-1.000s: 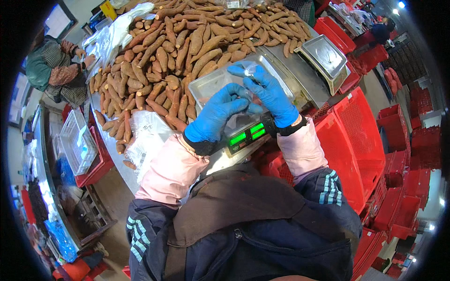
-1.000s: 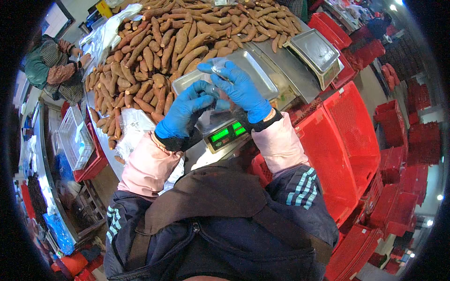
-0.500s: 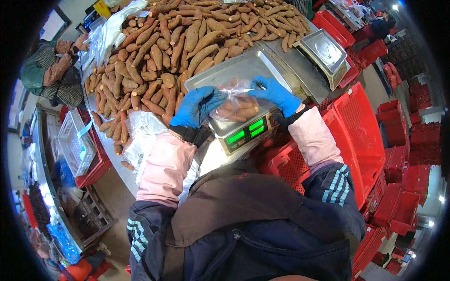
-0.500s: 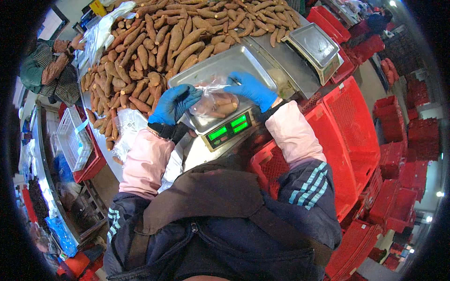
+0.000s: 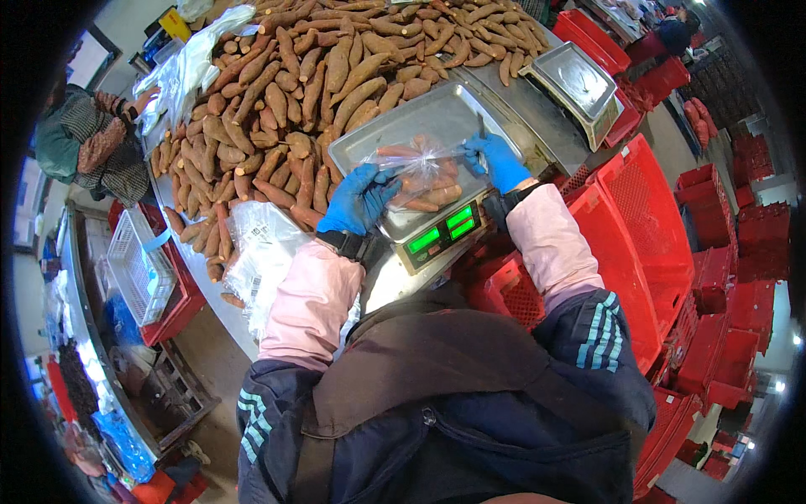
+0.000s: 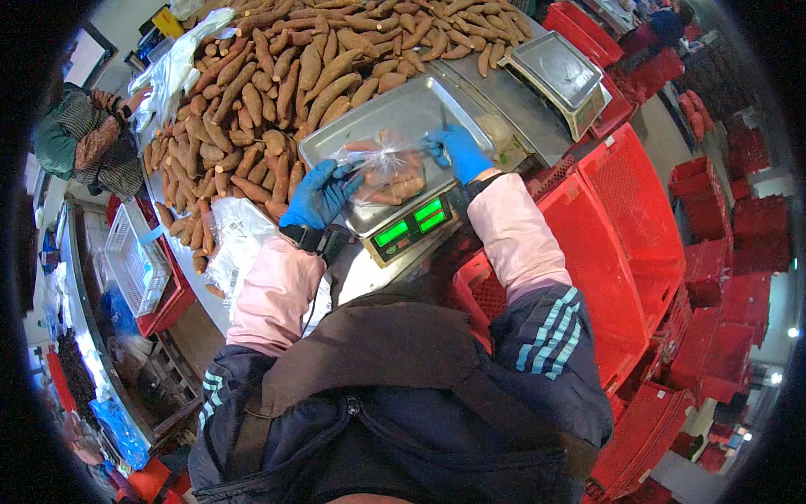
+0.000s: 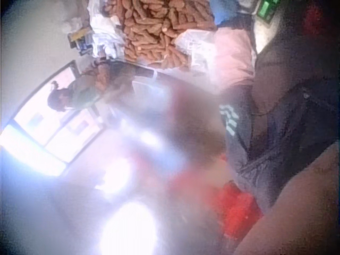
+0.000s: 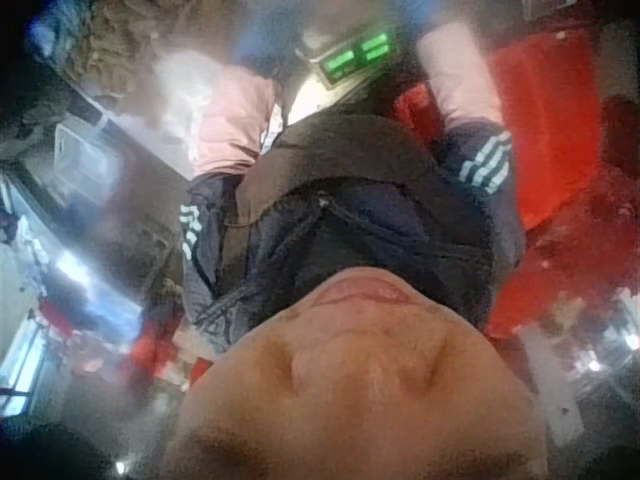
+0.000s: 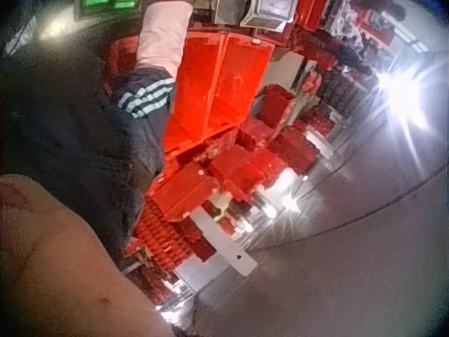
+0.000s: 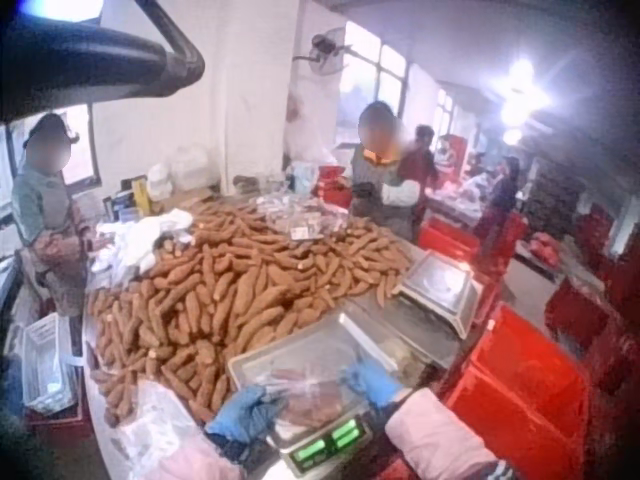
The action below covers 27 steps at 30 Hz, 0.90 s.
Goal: The person repeatedly selects sweet potatoes from a large pile, places them into a clear plastic bag, weighs the bag on a digital scale, and then transfers the bag into a red crate. The process is repeated multiple times throughout the clip.
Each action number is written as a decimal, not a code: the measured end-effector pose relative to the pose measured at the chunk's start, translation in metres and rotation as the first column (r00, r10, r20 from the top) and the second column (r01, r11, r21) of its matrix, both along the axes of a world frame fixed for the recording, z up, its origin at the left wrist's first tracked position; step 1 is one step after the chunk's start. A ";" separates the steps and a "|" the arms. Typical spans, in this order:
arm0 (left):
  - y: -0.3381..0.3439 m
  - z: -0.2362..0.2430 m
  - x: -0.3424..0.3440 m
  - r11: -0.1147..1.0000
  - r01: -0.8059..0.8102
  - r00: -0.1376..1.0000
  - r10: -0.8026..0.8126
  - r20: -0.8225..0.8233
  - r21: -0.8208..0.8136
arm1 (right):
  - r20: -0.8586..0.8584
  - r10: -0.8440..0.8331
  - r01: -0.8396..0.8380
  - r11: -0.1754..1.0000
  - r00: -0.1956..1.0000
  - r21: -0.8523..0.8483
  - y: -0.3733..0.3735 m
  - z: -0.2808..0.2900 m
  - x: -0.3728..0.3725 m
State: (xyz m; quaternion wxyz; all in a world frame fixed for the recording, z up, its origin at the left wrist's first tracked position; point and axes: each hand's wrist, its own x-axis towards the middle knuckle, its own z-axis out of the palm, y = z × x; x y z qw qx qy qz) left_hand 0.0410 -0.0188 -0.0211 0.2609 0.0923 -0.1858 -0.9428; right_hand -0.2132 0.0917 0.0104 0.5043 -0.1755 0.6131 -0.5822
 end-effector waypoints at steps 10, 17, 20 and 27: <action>0.030 0.090 -0.012 0.930 0.093 0.996 -0.082 0.046 -0.354 | 0.082 0.329 -0.274 0.880 0.941 -0.387 -0.012 0.065 0.057; 0.024 0.098 -0.010 0.808 0.353 0.934 -0.272 0.233 -0.471 | -0.263 0.509 -0.562 0.803 0.820 -0.199 -0.017 0.082 0.057; 0.017 0.091 -0.010 0.846 0.356 0.931 -0.282 0.233 -0.397 | -0.416 0.577 -0.660 0.748 0.703 -0.077 -0.019 0.077 0.051; -0.016 0.075 0.004 0.973 0.109 0.972 -0.061 0.228 -0.203 | 0.111 0.084 -0.054 0.967 0.990 -0.250 -0.009 0.042 0.043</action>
